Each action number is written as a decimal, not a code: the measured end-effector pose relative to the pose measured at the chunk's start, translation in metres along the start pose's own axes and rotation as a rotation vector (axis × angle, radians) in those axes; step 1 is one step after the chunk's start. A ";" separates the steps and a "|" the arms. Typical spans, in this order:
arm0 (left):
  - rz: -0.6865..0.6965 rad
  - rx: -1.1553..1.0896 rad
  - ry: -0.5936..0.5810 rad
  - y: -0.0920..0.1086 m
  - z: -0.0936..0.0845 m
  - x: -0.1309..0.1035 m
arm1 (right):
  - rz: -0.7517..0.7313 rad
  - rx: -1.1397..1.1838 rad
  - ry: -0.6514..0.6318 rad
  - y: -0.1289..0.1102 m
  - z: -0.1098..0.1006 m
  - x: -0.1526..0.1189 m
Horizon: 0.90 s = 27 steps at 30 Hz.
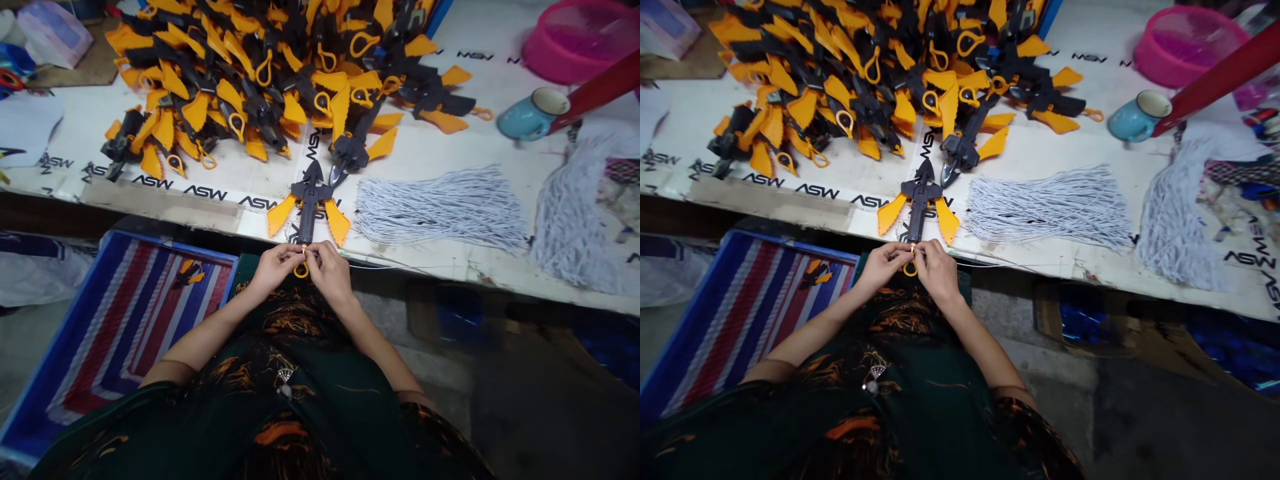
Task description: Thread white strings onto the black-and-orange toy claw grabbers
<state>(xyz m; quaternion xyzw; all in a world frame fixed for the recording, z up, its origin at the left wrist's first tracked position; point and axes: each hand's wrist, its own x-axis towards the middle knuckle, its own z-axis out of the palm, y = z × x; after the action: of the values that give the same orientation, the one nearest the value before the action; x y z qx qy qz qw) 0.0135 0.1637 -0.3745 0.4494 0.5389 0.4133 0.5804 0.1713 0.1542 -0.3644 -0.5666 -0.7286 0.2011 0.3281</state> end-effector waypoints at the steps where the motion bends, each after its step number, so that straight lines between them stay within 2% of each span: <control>1: -0.009 -0.005 -0.007 0.001 0.000 0.000 | -0.017 -0.022 -0.015 0.000 -0.002 0.001; 6: -0.020 -0.024 -0.033 0.003 0.001 0.001 | -0.080 -0.066 -0.052 0.001 -0.007 0.002; 13: -0.025 -0.002 -0.084 0.007 0.000 0.004 | -0.064 0.076 -0.004 0.002 -0.007 0.000; 17: -0.014 0.076 -0.143 0.010 -0.005 0.010 | -0.098 -0.015 -0.037 0.003 -0.007 0.004; 22: 0.119 0.292 -0.250 0.012 -0.009 0.019 | -0.140 -0.099 -0.058 0.000 -0.017 0.010; 25: 0.227 0.445 -0.207 0.013 -0.010 0.017 | -0.160 -0.168 -0.083 -0.004 -0.020 0.012; 27: 0.287 0.497 -0.155 0.017 -0.017 0.010 | -0.176 -0.187 -0.107 -0.003 -0.020 0.011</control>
<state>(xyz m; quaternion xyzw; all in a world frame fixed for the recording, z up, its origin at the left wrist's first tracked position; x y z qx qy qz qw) -0.0022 0.1788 -0.3612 0.6796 0.5085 0.3109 0.4278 0.1817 0.1628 -0.3455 -0.5171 -0.8075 0.1327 0.2508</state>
